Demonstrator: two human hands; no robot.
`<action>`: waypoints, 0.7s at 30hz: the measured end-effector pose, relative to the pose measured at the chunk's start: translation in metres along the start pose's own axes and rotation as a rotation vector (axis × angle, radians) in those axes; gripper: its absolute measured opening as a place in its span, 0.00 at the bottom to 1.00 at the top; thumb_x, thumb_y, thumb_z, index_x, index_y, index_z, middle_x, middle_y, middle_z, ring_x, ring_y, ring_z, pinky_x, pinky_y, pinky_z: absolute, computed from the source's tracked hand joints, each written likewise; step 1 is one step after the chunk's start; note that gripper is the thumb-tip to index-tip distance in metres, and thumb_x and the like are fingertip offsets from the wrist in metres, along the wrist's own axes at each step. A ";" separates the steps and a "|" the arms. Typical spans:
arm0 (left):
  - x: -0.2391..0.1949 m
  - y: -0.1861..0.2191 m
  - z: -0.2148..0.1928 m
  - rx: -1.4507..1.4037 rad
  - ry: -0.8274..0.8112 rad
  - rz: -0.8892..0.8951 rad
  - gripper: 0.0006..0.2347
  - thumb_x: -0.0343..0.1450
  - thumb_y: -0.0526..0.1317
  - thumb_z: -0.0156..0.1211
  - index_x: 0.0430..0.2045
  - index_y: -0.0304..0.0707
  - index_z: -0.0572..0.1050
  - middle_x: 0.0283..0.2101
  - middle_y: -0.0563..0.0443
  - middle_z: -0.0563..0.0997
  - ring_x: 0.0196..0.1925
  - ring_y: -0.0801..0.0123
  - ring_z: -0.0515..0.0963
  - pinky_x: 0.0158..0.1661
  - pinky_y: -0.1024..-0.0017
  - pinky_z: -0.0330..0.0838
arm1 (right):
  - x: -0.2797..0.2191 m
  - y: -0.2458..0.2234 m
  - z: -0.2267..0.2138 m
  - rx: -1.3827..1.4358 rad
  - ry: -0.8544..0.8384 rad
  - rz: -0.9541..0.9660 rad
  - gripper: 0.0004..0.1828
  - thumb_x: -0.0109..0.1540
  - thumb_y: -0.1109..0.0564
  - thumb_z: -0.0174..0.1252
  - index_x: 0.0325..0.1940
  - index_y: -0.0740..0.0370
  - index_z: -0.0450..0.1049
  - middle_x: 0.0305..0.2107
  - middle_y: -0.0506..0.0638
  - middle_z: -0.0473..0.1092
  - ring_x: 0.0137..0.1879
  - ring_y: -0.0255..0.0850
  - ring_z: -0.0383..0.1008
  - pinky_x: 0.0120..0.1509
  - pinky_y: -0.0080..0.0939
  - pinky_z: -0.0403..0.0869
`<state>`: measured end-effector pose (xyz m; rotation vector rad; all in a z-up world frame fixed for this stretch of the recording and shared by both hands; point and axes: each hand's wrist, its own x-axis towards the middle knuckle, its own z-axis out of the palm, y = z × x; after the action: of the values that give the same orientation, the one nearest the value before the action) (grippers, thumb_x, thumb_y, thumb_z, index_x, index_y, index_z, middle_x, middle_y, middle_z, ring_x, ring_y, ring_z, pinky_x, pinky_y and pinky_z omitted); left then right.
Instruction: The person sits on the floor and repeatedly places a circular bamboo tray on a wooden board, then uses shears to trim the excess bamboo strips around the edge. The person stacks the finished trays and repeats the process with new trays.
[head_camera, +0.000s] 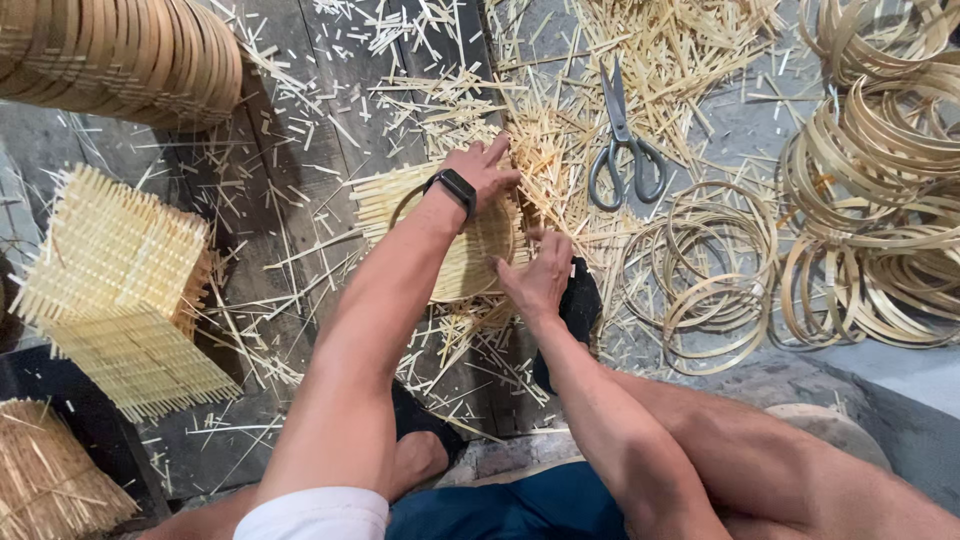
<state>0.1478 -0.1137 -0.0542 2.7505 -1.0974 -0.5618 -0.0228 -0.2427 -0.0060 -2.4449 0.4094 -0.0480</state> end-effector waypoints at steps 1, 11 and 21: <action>-0.002 0.000 -0.002 0.003 -0.009 0.006 0.15 0.70 0.42 0.57 0.50 0.70 0.73 0.68 0.43 0.59 0.59 0.45 0.72 0.45 0.52 0.76 | 0.003 0.000 0.000 0.071 -0.022 0.016 0.31 0.45 0.58 0.76 0.48 0.65 0.70 0.43 0.57 0.65 0.49 0.48 0.70 0.55 0.46 0.71; -0.021 0.006 -0.022 0.035 -0.039 0.117 0.20 0.67 0.36 0.61 0.50 0.70 0.72 0.65 0.47 0.62 0.60 0.47 0.72 0.43 0.56 0.78 | 0.018 0.012 0.011 0.354 -0.123 0.216 0.24 0.52 0.61 0.71 0.49 0.63 0.72 0.41 0.51 0.71 0.45 0.41 0.75 0.53 0.40 0.75; -0.021 0.013 -0.014 0.042 -0.029 0.122 0.14 0.72 0.38 0.54 0.50 0.65 0.73 0.62 0.45 0.64 0.57 0.49 0.75 0.38 0.57 0.79 | 0.013 -0.001 0.004 0.131 0.011 -0.046 0.19 0.48 0.67 0.72 0.39 0.63 0.73 0.40 0.55 0.67 0.50 0.49 0.69 0.55 0.47 0.71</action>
<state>0.1312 -0.1088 -0.0323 2.6944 -1.2880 -0.5701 -0.0100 -0.2439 -0.0096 -2.3256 0.3436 -0.1051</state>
